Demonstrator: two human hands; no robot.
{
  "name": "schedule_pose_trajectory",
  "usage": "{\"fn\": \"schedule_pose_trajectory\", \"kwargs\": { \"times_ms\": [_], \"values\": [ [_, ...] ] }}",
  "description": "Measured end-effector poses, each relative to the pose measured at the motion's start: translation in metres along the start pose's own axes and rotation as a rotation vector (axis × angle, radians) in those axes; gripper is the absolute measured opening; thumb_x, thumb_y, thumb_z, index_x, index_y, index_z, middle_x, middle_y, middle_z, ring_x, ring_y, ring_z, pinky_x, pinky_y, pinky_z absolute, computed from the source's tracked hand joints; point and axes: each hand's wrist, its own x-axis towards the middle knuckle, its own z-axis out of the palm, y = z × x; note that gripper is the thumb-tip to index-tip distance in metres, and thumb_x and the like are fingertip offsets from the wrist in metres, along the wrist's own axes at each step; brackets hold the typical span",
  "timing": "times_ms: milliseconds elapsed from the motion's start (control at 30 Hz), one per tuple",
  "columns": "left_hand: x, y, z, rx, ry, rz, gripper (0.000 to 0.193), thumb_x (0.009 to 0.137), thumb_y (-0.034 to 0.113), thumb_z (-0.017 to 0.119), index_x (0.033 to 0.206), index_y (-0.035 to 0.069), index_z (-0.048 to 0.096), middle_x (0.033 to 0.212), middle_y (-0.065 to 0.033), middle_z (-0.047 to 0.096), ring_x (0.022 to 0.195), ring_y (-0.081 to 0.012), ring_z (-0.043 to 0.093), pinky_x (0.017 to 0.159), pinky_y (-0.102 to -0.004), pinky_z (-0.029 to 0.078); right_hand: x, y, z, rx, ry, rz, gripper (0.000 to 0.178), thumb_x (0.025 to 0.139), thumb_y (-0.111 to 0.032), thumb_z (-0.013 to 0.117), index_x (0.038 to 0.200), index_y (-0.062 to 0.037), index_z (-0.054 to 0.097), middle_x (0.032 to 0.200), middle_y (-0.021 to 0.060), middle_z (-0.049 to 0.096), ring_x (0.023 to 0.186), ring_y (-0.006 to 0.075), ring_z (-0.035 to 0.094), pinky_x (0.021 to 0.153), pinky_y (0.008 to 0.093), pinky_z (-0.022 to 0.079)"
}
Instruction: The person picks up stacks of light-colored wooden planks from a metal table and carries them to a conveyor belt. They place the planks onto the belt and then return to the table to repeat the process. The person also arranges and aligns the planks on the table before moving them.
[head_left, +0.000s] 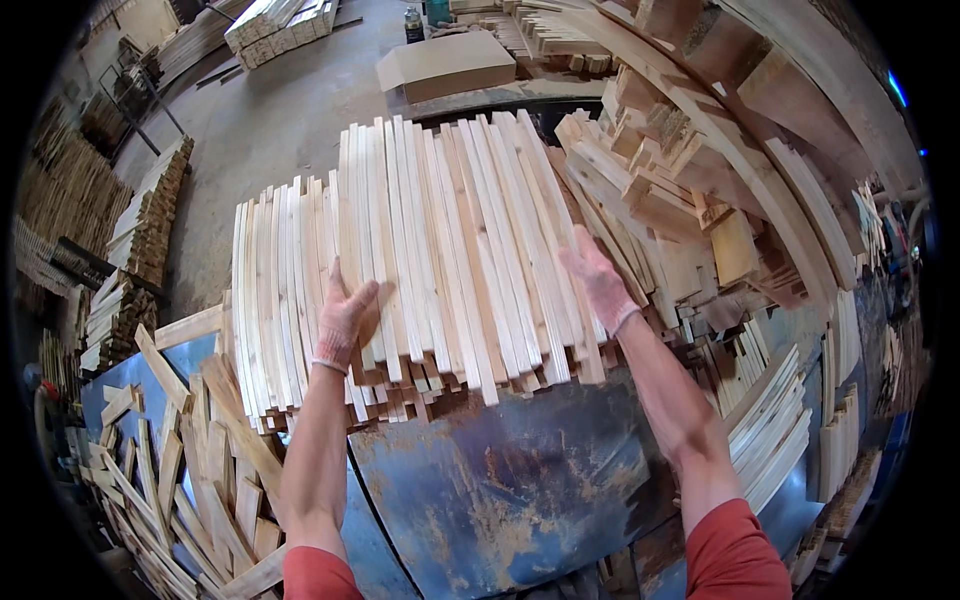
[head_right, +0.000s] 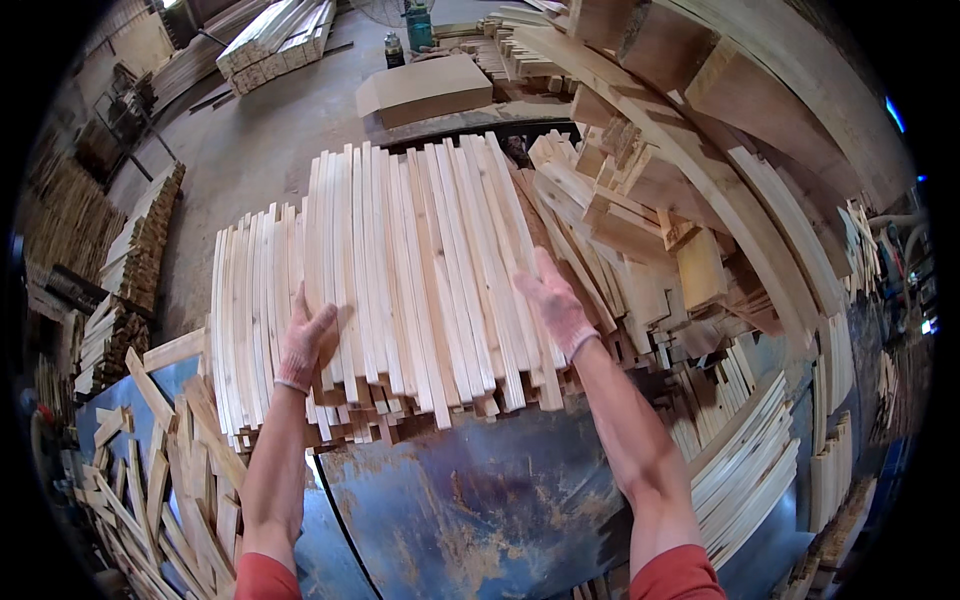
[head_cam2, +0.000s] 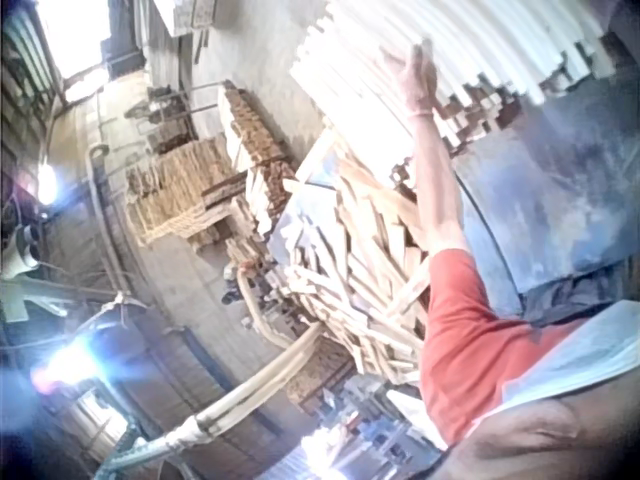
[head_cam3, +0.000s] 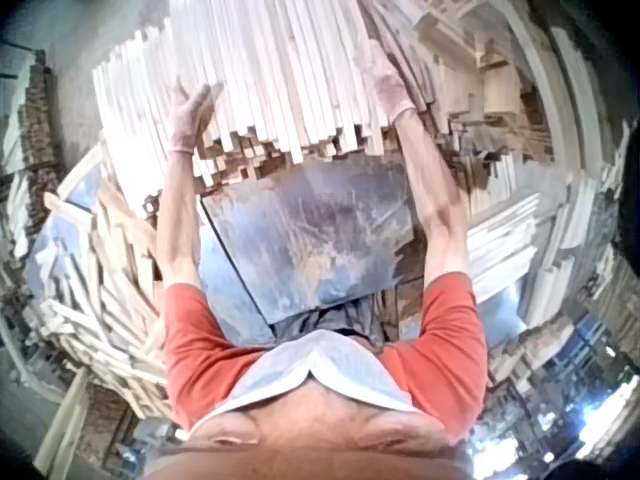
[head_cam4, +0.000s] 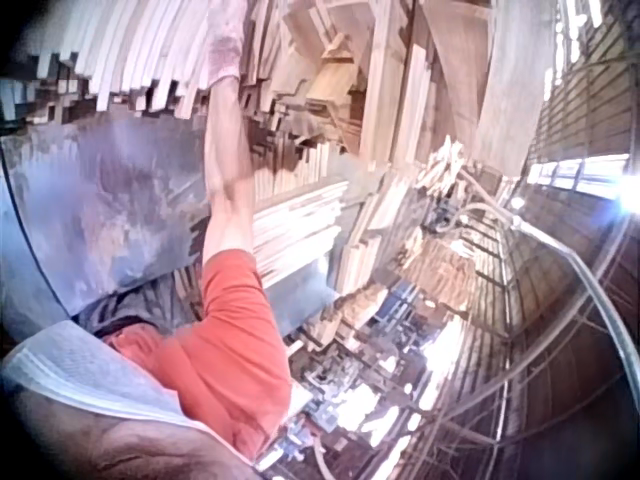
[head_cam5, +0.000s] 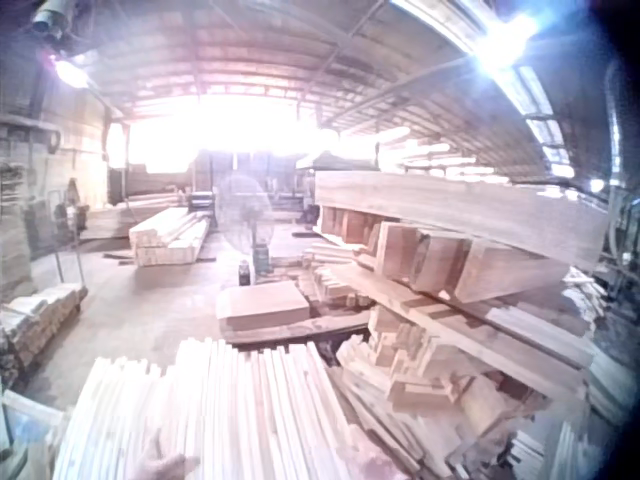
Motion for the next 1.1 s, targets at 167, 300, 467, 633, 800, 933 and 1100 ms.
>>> {"fn": "schedule_pose_trajectory", "kwargs": {
  "times_ms": [167, 300, 467, 633, 800, 933, 1100],
  "values": [
    [-0.109, 0.015, 0.046, -0.099, 0.01, -0.165, 0.111, 0.092, 0.016, 0.081, 0.174, 0.009, 0.007, 0.169, -0.0251, 0.032, 0.151, -0.0379, 0.044, 0.125, -0.0503, 0.042, -0.12, 0.011, -0.029, 0.195, 0.051, 0.08, 0.094, 0.101, -0.038, 0.07, 0.169, 0.006, 0.022, 0.175, 0.0184, 0.031, 0.162, 0.0272, 0.027, 0.132, 0.0371, 0.02],
    [-0.229, 0.039, 0.065, -0.109, 0.106, -0.227, 0.106, 0.092, 0.019, 0.075, 0.174, 0.006, 0.009, 0.169, -0.0205, 0.033, 0.152, -0.032, 0.042, 0.124, -0.0457, 0.043, -0.207, 0.007, -0.024, 0.446, -0.02, 0.154, 0.074, 0.102, -0.031, 0.067, 0.163, 0.0021, 0.04, 0.157, 0.012, 0.055, 0.142, 0.024, 0.053, 0.12, 0.0371, 0.041],
    [-0.288, 0.039, 0.064, -0.269, 0.275, -0.38, 0.083, 0.094, 0.026, 0.068, 0.164, -0.001, 0.034, 0.154, -0.0142, 0.051, 0.135, -0.0264, 0.058, 0.113, -0.0395, 0.051, -0.258, 0.044, -0.053, 0.482, -0.016, 0.56, 0.062, 0.105, -0.032, 0.065, 0.156, -0.0003, 0.05, 0.149, 0.0101, 0.061, 0.135, 0.0218, 0.059, 0.114, 0.0378, 0.048],
    [-0.242, -0.007, 0.026, -0.465, 0.154, -0.595, 0.048, 0.095, 0.026, 0.076, 0.133, 0.001, 0.06, 0.123, -0.0061, 0.068, 0.117, -0.0175, 0.065, 0.107, -0.0371, 0.052, -0.195, 0.055, -0.053, 0.551, -0.089, 0.593, 0.06, 0.1, -0.043, 0.073, 0.143, -0.0018, 0.065, 0.13, 0.0105, 0.074, 0.119, 0.0227, 0.07, 0.105, 0.0404, 0.056],
    [-0.245, -0.024, 0.01, -0.355, -0.078, -0.518, 0.049, 0.094, 0.025, 0.078, 0.135, 0.002, 0.062, 0.121, -0.0062, 0.068, 0.115, -0.018, 0.065, 0.108, -0.0367, 0.051, -0.214, 0.052, -0.047, 0.497, -0.148, 0.548, 0.069, 0.09, -0.038, 0.081, 0.143, 0.0019, 0.063, 0.129, 0.0149, 0.074, 0.116, 0.0294, 0.072, 0.104, 0.0433, 0.059],
    [-0.318, 0.007, 0.029, -0.371, -0.016, -0.624, 0.063, 0.093, 0.024, 0.079, 0.145, -0.004, 0.056, 0.132, -0.0126, 0.068, 0.121, -0.0239, 0.065, 0.11, -0.0405, 0.051, -0.275, 0.064, -0.053, 0.497, -0.149, 0.642, 0.066, 0.087, -0.033, 0.083, 0.141, 0.0012, 0.066, 0.126, 0.0094, 0.074, 0.114, 0.0253, 0.071, 0.101, 0.0395, 0.058],
    [-0.427, 0.013, 0.033, -0.403, 0.13, -0.605, 0.069, 0.091, 0.02, 0.081, 0.15, -0.004, 0.052, 0.135, -0.0131, 0.068, 0.121, -0.0238, 0.066, 0.108, -0.039, 0.052, -0.338, 0.103, -0.065, 0.274, -0.063, 0.666, 0.062, 0.085, -0.031, 0.084, 0.136, 0.0003, 0.068, 0.122, 0.0065, 0.074, 0.11, 0.0221, 0.071, 0.097, 0.0359, 0.056]
  ]
}}
